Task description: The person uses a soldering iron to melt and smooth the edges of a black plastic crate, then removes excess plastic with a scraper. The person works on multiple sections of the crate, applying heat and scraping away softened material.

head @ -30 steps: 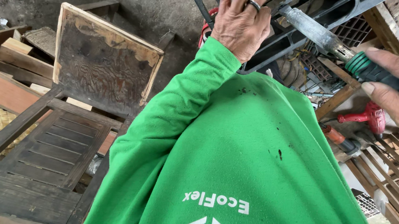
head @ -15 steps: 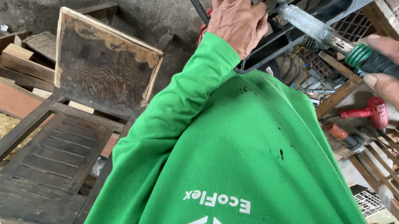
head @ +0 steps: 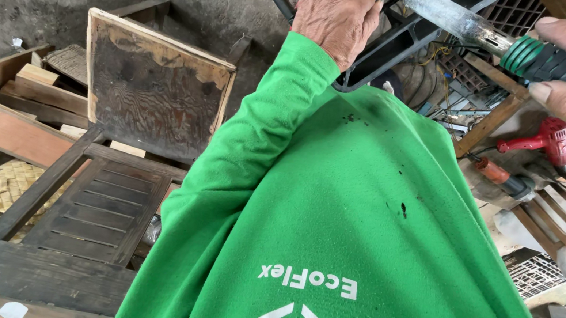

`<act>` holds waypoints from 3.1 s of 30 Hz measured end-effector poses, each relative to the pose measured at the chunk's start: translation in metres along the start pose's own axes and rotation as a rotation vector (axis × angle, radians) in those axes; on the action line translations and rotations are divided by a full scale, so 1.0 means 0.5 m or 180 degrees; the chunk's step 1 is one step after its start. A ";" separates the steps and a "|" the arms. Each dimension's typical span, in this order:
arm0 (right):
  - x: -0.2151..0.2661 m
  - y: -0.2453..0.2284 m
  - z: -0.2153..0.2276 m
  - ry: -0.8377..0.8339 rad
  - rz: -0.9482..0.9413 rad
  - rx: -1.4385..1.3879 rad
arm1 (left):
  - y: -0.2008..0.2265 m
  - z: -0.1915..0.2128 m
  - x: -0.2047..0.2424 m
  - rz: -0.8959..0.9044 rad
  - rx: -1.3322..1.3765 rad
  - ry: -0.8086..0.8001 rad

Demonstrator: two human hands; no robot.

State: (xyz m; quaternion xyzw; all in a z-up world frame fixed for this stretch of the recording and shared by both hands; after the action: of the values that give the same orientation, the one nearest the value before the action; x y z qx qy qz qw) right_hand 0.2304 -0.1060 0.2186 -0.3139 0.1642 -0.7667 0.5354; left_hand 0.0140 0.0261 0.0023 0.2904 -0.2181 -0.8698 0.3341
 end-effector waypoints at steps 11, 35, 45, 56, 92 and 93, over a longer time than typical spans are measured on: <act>-0.004 -0.014 0.002 -0.0026 -0.0041 0.0124 | 0.002 0.002 -0.002 0.0008 0.0042 0.0043; 0.253 0.079 -0.153 0.0266 -0.2701 -0.3689 | 0.022 0.007 -0.006 -0.0160 -0.0250 0.0008; 0.234 0.075 -0.212 -0.0444 -0.2835 -0.4559 | 0.019 0.001 -0.004 -0.0112 -0.0296 -0.0102; 0.218 0.077 -0.208 -0.0270 -0.3126 -0.4716 | 0.017 0.000 -0.006 -0.0113 -0.0328 -0.0036; 0.128 -0.016 -0.073 0.0197 0.0506 0.1401 | 0.013 0.014 -0.004 0.0448 0.0412 0.0238; 0.116 -0.021 -0.061 0.0112 0.0719 0.1944 | 0.013 0.018 -0.005 0.0388 0.0407 0.0325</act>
State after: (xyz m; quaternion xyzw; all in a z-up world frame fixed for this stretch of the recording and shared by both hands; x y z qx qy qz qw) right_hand 0.1893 -0.1582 0.2196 -0.1053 -0.0303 -0.7216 0.6836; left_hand 0.0129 0.0252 0.0135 0.3412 -0.2731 -0.8162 0.3779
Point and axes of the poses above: each hand's wrist, its own x-axis away from the middle knuckle, its own z-axis out of the back of the hand, y = z × x, the point moved 3 cm from there along -x, towards the middle knuckle, and after that the axes turned 13 degrees about y, right-handed, at the moved point
